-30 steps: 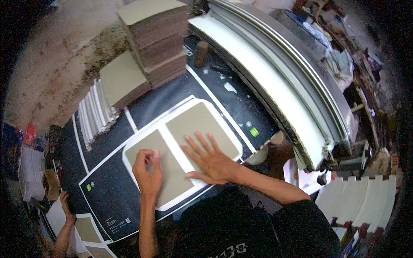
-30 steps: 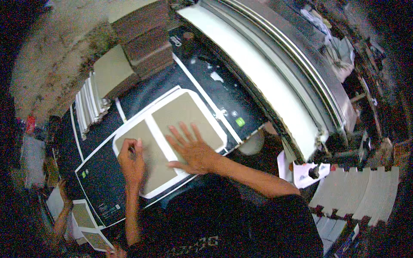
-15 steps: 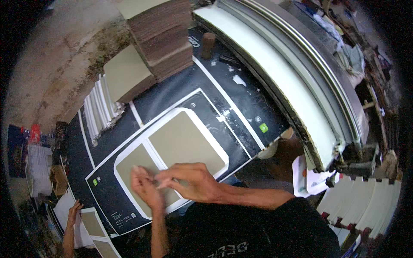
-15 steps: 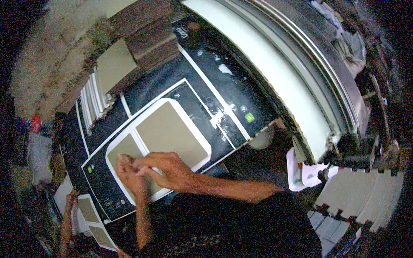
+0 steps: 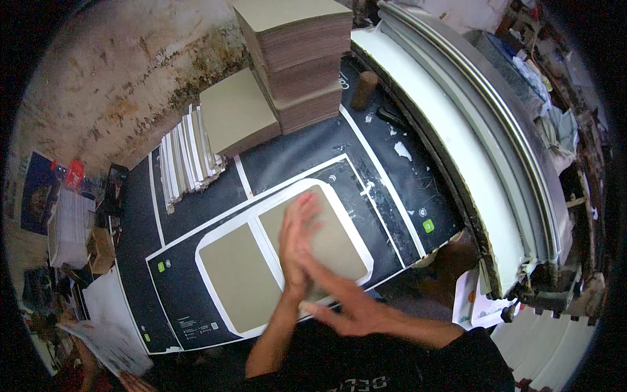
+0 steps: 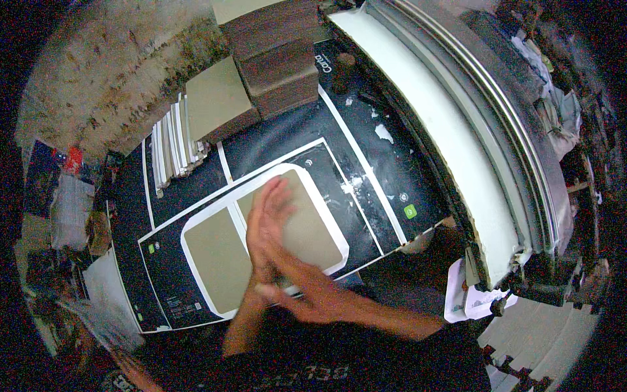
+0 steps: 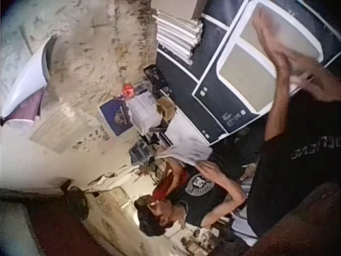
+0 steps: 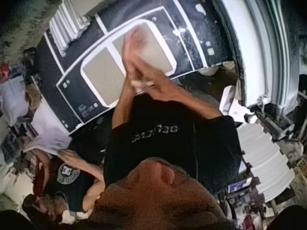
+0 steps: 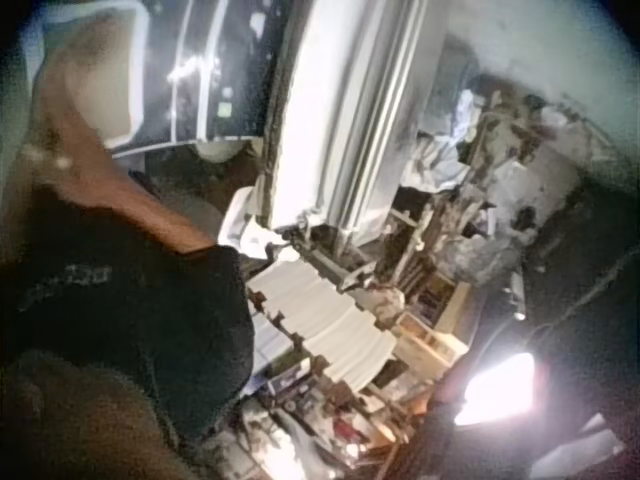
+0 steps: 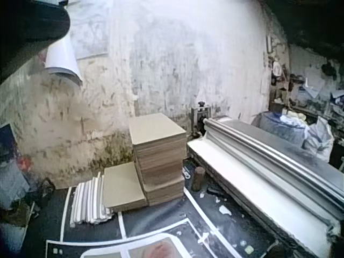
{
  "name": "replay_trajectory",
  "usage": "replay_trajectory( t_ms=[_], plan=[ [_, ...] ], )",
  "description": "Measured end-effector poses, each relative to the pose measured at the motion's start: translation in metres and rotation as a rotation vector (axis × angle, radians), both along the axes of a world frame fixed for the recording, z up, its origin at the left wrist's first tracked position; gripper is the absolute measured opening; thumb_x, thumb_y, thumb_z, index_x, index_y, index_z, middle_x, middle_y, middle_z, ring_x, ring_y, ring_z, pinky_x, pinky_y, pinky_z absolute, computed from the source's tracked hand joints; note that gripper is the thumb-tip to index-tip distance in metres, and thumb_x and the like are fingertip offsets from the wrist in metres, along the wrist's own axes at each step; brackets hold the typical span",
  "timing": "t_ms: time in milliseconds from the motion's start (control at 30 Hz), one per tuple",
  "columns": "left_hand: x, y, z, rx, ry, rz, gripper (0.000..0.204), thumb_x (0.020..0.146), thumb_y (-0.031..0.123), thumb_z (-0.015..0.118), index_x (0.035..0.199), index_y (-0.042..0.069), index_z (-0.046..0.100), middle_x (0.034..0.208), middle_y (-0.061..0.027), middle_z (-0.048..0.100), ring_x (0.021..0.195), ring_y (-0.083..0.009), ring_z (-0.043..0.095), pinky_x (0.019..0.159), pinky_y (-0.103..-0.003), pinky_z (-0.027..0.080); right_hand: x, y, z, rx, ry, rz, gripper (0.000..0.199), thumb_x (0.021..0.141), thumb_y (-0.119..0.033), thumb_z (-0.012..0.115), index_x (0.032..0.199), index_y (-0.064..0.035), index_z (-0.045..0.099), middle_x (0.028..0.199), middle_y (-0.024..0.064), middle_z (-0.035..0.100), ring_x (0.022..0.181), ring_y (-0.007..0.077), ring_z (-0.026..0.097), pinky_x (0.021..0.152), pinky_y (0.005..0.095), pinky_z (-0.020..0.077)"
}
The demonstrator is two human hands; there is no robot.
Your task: The person aligns cardboard sheets onto a larger paper base, folds the edges, and feeds the assembly through a rolling machine to create packaging units.
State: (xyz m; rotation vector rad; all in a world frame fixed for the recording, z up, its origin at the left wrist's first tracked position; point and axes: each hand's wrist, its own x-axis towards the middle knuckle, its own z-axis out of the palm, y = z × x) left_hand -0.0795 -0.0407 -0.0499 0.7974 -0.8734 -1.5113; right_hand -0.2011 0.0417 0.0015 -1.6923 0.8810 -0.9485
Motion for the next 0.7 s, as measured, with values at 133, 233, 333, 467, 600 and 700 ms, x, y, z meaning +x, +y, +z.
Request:
replay_trajectory(
  t_ms=[133, 233, 333, 467, 600, 700],
  plan=[
    [0.032, -0.078, 0.014, -0.609, -1.329, 0.002, 0.060, 0.077, 0.034, 0.084, 0.128, 0.011, 0.063, 0.124, -0.0145, 0.062, 0.121, -0.0327, 0.051, 0.105, -0.045, 0.039, -0.048, -0.059, -0.032, 0.134, 0.202, -0.421, 0.041, 0.088, -0.012, 0.073, 0.127, -0.0055, 0.065, 0.128, 0.0210, 0.066, 0.100, 0.0273, 0.071, 0.083, 0.0396, 0.0581],
    [0.035, -0.110, 0.016, -0.739, -1.455, -0.210, 0.066, 0.067, 0.039, 0.091, 0.121, 0.011, 0.065, 0.120, -0.0115, 0.058, 0.115, -0.0331, 0.049, 0.097, -0.047, 0.039, -0.058, -0.099, -0.052, -0.017, 0.351, -0.524, 0.034, 0.087, -0.013, 0.072, 0.119, -0.0040, 0.068, 0.118, 0.0210, 0.068, 0.103, 0.0334, 0.068, 0.089, 0.0418, 0.0539],
    [0.027, -0.121, 0.025, -0.731, -1.520, -0.343, 0.073, 0.058, 0.045, 0.093, 0.116, 0.011, 0.064, 0.120, -0.0105, 0.056, 0.115, -0.0322, 0.048, 0.094, -0.046, 0.038, -0.062, -0.112, -0.057, -0.081, 0.398, -0.546, 0.031, 0.086, -0.012, 0.072, 0.115, -0.0013, 0.068, 0.104, 0.0197, 0.068, 0.101, 0.0340, 0.065, 0.092, 0.0416, 0.0498],
    [0.028, -0.127, 0.016, -0.810, -1.507, -0.333, 0.068, 0.057, 0.043, 0.095, 0.108, 0.011, 0.062, 0.117, -0.0104, 0.055, 0.115, -0.0319, 0.048, 0.092, -0.046, 0.038, -0.060, -0.120, -0.056, -0.085, 0.417, -0.531, 0.033, 0.087, -0.012, 0.073, 0.117, 0.0015, 0.069, 0.098, 0.0182, 0.069, 0.089, 0.0289, 0.067, 0.079, 0.0359, 0.0528],
    [0.027, -0.135, 0.013, -0.713, -1.439, -0.436, 0.065, 0.058, 0.040, 0.095, 0.106, 0.011, 0.061, 0.116, -0.0108, 0.055, 0.115, -0.0321, 0.048, 0.092, -0.046, 0.038, -0.057, -0.129, -0.060, -0.147, 0.427, -0.523, 0.031, 0.088, -0.010, 0.071, 0.117, 0.0017, 0.068, 0.102, 0.0196, 0.067, 0.093, 0.0318, 0.064, 0.084, 0.0380, 0.0517],
    [0.025, -0.136, 0.017, -0.695, -1.442, -0.465, 0.063, 0.059, 0.038, 0.095, 0.105, 0.011, 0.061, 0.116, -0.0108, 0.055, 0.115, -0.0320, 0.048, 0.093, -0.045, 0.038, -0.052, -0.143, -0.058, -0.214, 0.496, -0.475, 0.030, 0.089, -0.008, 0.069, 0.118, 0.0016, 0.068, 0.106, 0.0207, 0.064, 0.103, 0.0348, 0.060, 0.093, 0.0410, 0.0482]
  ],
)
